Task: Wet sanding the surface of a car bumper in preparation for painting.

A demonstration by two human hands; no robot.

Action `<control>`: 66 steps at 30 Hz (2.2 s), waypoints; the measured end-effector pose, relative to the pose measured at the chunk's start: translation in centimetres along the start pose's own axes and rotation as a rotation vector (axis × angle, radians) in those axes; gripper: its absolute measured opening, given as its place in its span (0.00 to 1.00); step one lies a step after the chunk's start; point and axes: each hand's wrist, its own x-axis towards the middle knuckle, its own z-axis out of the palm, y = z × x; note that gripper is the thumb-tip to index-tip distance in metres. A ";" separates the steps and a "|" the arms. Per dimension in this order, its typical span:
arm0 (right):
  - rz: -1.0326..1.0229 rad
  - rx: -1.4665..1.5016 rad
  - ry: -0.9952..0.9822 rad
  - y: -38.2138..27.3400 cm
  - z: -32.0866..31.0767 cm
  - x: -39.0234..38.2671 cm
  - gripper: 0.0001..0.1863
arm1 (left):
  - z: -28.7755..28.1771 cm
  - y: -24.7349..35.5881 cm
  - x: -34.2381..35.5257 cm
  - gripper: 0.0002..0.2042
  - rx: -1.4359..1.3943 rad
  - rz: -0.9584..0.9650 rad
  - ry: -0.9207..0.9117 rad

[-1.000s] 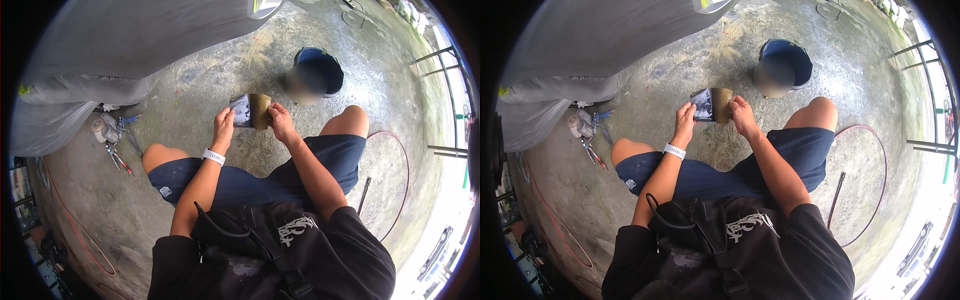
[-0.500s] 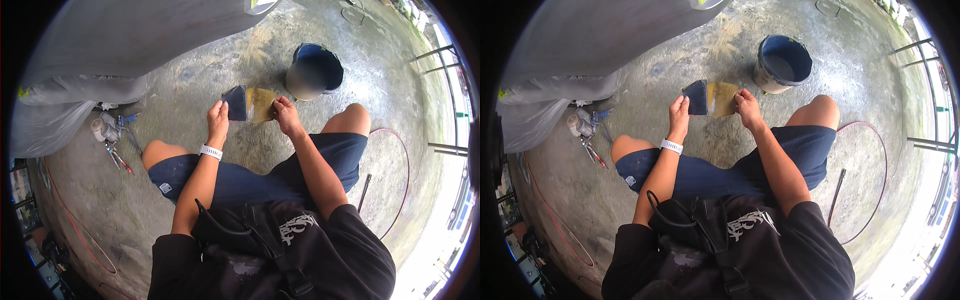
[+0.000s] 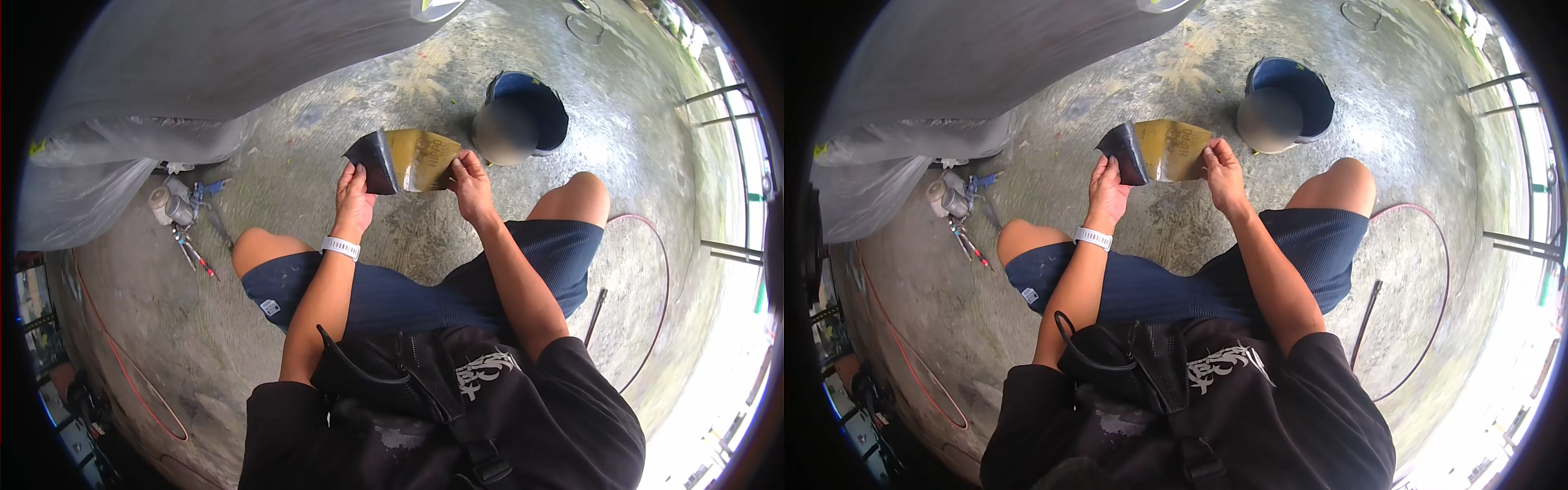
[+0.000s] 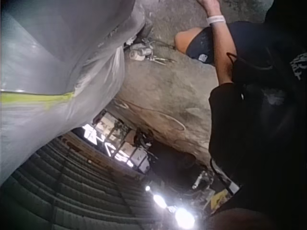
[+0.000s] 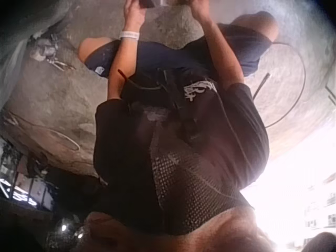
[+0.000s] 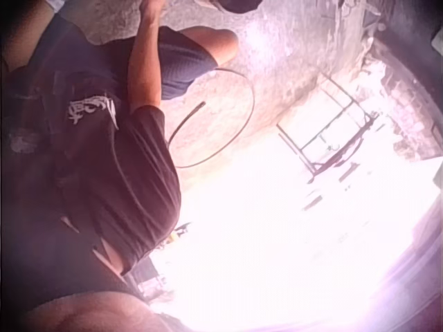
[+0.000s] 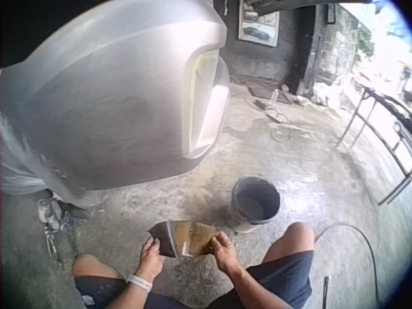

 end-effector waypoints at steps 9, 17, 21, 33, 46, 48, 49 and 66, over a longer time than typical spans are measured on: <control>-0.010 -0.008 -0.013 0.1 0.4 -0.1 0.06 | -1.4 0.3 0.1 0.16 -0.158 -0.037 -0.134; -0.047 -0.062 -0.082 0.0 1.1 -0.5 0.06 | 1.0 1.0 -0.6 0.12 0.141 0.011 -0.092; 0.020 -0.056 -0.131 -0.6 1.9 -1.6 0.06 | 1.2 0.1 -0.6 0.10 0.502 0.158 -0.077; -0.639 -1.172 -0.510 -1.0 4.1 -4.4 0.55 | 2.6 -1.2 -1.9 0.18 0.559 -0.111 -0.213; -0.613 -1.455 0.043 -15.2 -9.0 8.3 0.24 | 24.0 29.0 -6.3 0.25 1.831 1.340 -0.425; -0.139 -1.657 0.048 -16.9 -12.7 12.5 0.26 | 29.6 34.4 -6.6 0.26 1.981 1.642 -0.357; -0.021 -1.730 -0.010 -16.9 -14.5 14.6 0.28 | 32.2 36.3 -6.6 0.26 2.056 1.787 -0.337; 0.402 -1.380 -0.726 2.6 -25.6 31.0 0.20 | 41.5 39.6 -1.5 0.22 2.476 1.901 -0.437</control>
